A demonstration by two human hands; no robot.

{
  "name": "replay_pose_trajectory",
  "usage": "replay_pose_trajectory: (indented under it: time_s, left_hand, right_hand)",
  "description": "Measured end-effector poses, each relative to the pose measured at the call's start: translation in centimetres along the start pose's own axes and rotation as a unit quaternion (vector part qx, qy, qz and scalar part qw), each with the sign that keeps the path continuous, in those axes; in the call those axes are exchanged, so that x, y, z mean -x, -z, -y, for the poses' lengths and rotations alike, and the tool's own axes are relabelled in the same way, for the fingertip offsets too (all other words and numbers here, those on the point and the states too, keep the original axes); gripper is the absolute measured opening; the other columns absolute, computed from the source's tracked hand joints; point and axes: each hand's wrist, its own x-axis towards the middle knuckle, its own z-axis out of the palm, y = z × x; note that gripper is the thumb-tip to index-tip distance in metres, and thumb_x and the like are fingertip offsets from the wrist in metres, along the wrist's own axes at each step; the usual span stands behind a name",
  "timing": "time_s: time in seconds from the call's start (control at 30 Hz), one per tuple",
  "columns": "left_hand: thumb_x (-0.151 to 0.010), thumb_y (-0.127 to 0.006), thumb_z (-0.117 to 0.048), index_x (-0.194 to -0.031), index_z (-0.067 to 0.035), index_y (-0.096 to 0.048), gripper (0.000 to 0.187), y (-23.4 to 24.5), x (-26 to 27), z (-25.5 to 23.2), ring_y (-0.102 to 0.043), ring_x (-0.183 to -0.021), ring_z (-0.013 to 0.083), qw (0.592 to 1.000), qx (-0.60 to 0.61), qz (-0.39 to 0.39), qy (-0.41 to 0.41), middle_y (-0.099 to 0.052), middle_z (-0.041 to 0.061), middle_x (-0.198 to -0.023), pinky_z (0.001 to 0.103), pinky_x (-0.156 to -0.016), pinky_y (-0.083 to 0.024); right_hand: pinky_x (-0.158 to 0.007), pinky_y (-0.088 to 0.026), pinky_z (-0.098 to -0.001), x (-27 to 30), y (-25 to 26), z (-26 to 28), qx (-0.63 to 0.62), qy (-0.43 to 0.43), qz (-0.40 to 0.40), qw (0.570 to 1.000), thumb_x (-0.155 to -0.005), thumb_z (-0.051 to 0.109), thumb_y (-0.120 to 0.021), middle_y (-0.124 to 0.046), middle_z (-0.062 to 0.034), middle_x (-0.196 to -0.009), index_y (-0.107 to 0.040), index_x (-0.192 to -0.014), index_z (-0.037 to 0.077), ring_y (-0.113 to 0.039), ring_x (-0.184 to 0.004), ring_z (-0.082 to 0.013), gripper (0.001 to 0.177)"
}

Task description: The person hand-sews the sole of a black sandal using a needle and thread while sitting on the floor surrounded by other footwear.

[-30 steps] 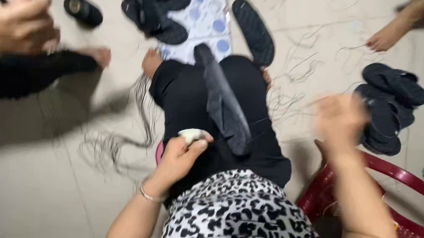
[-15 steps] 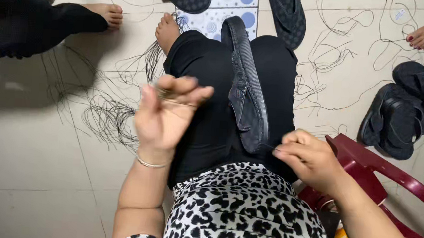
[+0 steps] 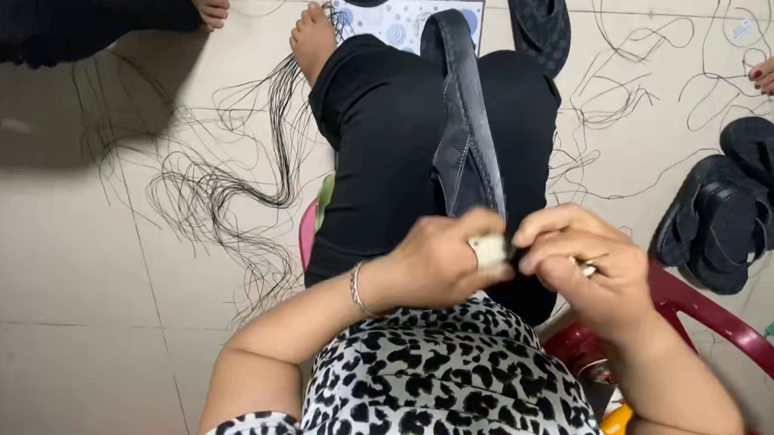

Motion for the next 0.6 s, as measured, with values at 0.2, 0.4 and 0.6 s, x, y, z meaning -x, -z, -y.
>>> replay_pose_trajectory:
  time_s: [0.2,0.4,0.6]
  left_hand:
    - [-0.1,-0.059,-0.042,-0.112,0.005,-0.057,0.049,11.0,5.4,7.6,-0.071,-0.093,0.0362,0.733,0.572,-0.097,0.356,-0.072,0.025,-0.097,0.046,-0.104,-0.05]
    - [-0.103,-0.064,-0.031,-0.097,-0.001,-0.075,0.032,12.3,7.2,8.8,-0.051,-0.112,0.0331,0.842,-0.362,0.034,0.399,-0.062,0.016,-0.117,0.046,-0.096,-0.044]
    - [-0.096,-0.065,-0.05,-0.117,-0.003,-0.066,0.051,4.5,0.6,1.4,-0.055,-0.128,0.0419,0.989,-0.103,-0.043,0.094,-0.058,0.015,-0.13,0.063,-0.114,-0.043]
  right_hand:
    - [-0.101,-0.051,-0.0376,1.0,3.5,1.5,0.281,-0.025,0.099,0.954,-0.103,0.015,-0.053,-0.057,-0.0158,-0.126,-0.043,-0.155,0.01,-0.064,-0.108,-0.0206,0.054]
    - [-0.056,-0.059,-0.0358,1.7,2.8,0.3,0.499,-0.026,0.192,0.844,-0.097,0.033,-0.062,-0.06,0.0068,-0.092,-0.054,-0.148,0.039,-0.065,-0.075,-0.0133,0.052]
    - [-0.049,-0.058,-0.0418,0.4,2.9,1.2,0.554,-0.004,0.241,0.796,-0.094,0.031,-0.065,-0.064,0.0061,-0.098,-0.053,-0.147,0.044,-0.067,-0.071,-0.0189,0.056]
